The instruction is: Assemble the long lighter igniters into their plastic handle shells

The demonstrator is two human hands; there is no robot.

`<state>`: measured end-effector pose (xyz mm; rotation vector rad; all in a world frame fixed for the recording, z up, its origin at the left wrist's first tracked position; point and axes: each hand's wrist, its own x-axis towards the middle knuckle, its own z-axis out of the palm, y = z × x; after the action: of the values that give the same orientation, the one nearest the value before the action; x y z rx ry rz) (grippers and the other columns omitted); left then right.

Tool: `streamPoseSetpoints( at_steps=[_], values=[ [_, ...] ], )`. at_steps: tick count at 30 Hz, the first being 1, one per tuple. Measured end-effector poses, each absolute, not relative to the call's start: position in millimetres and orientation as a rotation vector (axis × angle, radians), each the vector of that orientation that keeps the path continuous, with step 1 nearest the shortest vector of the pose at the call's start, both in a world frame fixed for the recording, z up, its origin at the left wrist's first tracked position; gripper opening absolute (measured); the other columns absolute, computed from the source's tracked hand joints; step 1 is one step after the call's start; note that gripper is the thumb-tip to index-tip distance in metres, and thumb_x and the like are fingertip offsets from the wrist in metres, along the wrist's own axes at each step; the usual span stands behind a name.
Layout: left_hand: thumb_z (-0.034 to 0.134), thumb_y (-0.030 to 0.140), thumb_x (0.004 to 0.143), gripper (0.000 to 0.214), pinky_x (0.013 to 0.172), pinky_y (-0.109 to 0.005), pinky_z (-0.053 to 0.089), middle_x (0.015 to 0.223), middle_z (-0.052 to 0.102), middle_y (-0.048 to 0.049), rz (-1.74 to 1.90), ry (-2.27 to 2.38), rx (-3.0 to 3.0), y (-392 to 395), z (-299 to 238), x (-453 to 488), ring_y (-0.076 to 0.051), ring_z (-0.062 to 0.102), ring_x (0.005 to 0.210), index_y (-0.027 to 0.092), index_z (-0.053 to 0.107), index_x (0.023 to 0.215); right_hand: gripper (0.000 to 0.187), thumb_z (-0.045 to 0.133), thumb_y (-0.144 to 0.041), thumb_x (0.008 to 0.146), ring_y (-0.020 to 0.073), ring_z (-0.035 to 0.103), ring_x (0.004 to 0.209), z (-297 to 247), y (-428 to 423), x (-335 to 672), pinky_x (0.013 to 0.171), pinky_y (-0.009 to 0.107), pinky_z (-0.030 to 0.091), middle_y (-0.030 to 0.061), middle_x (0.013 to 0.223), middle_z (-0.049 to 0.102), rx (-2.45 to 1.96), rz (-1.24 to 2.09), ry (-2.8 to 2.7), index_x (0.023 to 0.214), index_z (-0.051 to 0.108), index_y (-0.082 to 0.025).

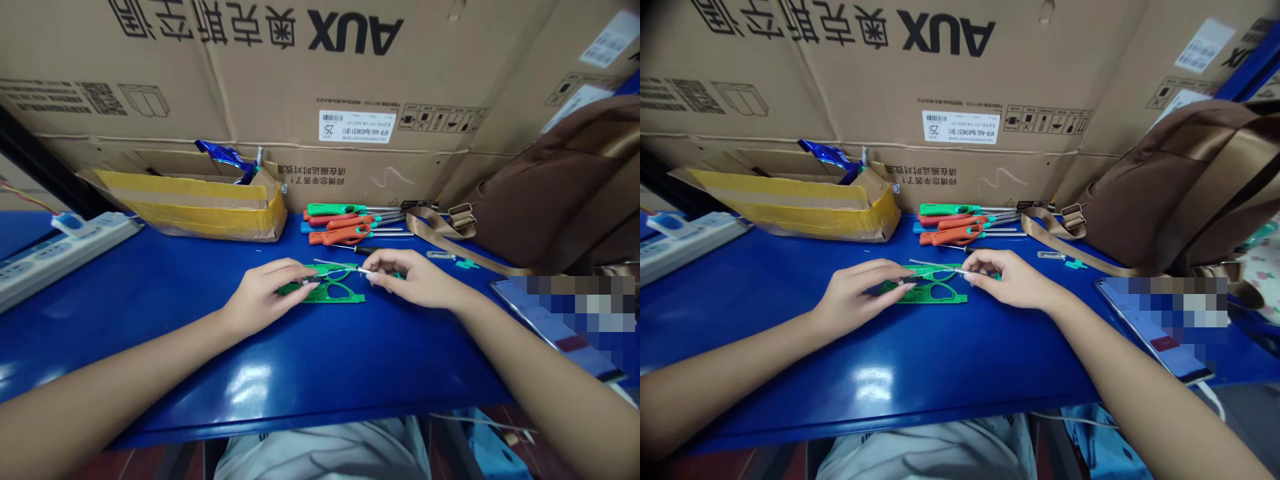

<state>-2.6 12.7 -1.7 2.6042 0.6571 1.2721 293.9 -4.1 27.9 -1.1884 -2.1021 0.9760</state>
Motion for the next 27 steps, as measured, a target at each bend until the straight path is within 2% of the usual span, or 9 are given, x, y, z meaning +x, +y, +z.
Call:
streamPoseSetpoints(
  at_steps=[4,9,16,22,27],
  values=[
    [0.068,0.017,0.095,0.008,0.073,-0.020,0.054,0.087,0.075,-0.0056,1.247,0.722,2.545,11.2,-0.1,-0.5,-0.012,0.070,0.077,0.013,0.074,0.096,0.026,0.066,-0.042,0.092,0.0133,0.052,0.073,28.3,-2.8,296.3,0.068,0.027,0.045,0.0020,0.083,0.062,-1.148,1.076,-2.181,0.099,0.068,-0.016],
    [0.064,0.019,0.097,0.014,0.072,-0.022,0.052,0.080,0.073,-0.0043,1.150,0.740,2.519,11.7,-0.7,0.4,-0.013,0.067,0.074,0.013,0.075,0.090,0.027,0.065,-0.042,0.092,0.0142,0.054,0.076,27.5,-1.7,297.7,0.072,0.028,0.046,0.0032,0.087,0.064,-1.112,1.082,-2.259,0.099,0.068,-0.016],
    [0.064,0.022,0.097,0.015,0.080,-0.029,0.056,0.093,0.077,-0.0056,0.988,0.669,2.585,16.0,-4.4,-1.0,-0.017,0.069,0.087,0.018,0.077,0.104,0.028,0.057,-0.043,0.097,0.0172,0.061,0.084,25.8,0.0,299.2,0.077,0.030,0.048,0.0048,0.093,0.070,-1.128,1.050,-2.345,0.096,0.068,-0.017],
    [0.063,0.025,0.098,0.019,0.078,-0.026,0.058,0.096,0.074,-0.0065,0.912,0.682,2.579,15.5,-5.7,-1.3,-0.015,0.072,0.084,0.019,0.077,0.110,0.018,0.063,-0.034,0.093,0.0169,0.063,0.081,24.8,-0.4,300.6,0.070,0.028,0.048,0.0057,0.093,0.074,-1.183,0.959,-2.398,0.096,0.072,-0.018],
    [0.065,0.023,0.097,0.020,0.078,-0.025,0.058,0.096,0.074,-0.0069,0.931,0.677,2.585,17.2,-6.2,-1.5,-0.015,0.071,0.085,0.016,0.077,0.112,0.014,0.066,-0.029,0.093,0.0165,0.065,0.081,23.2,-1.1,300.2,0.074,0.029,0.050,0.0059,0.093,0.074,-1.112,0.815,-2.451,0.092,0.075,-0.018]
  ],
)
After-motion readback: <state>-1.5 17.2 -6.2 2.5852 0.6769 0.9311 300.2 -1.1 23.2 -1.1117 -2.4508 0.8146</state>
